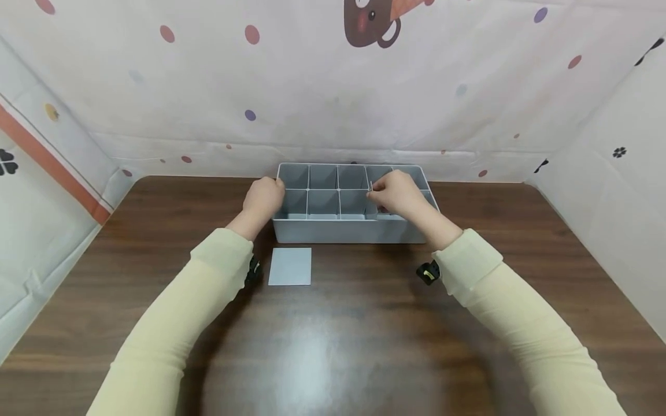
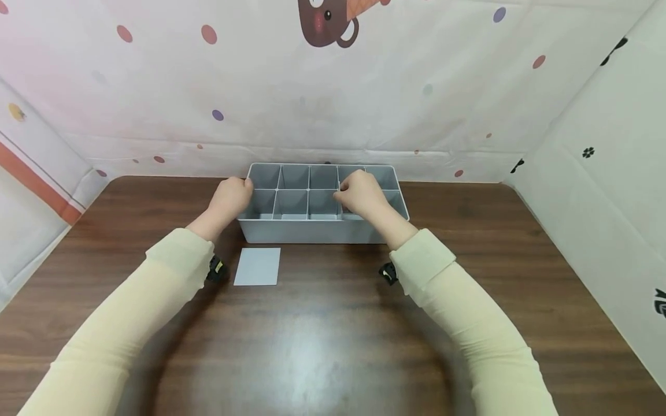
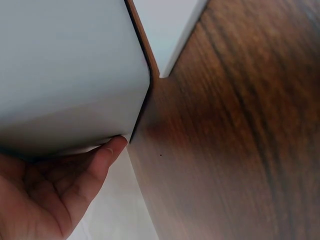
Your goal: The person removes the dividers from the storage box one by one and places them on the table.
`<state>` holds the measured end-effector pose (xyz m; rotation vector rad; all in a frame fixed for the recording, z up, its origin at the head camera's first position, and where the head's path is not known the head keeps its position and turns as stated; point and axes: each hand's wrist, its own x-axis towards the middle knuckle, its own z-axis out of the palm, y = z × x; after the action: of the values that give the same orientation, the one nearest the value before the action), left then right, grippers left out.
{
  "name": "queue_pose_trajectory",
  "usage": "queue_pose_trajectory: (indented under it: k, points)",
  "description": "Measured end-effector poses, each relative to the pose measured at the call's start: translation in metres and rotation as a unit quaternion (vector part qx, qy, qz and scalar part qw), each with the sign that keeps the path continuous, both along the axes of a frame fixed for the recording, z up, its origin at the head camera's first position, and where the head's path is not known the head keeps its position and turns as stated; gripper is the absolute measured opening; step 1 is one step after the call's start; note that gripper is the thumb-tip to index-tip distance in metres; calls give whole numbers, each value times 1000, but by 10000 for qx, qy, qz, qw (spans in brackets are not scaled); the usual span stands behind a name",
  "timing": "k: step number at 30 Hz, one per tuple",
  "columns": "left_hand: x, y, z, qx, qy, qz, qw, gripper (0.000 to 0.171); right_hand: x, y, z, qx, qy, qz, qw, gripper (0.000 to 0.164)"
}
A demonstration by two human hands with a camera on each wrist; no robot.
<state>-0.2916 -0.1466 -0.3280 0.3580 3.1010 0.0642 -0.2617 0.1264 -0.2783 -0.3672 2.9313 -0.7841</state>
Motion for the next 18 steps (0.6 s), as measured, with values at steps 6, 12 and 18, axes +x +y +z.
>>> queue_pose_trajectory:
  k: [6,12,18]
  points:
    - [-2,0,4,-385,109,-123,9991,37,-1,0,2,32,98,54,9999,46]
    - [-1,1,2,-441,117,-173,9988,37,0,1,4,74,159,42,9998,45]
    - [0,1,2,-390,200,-175,9989,36,1,-1,7,95,179,-44,9998,45]
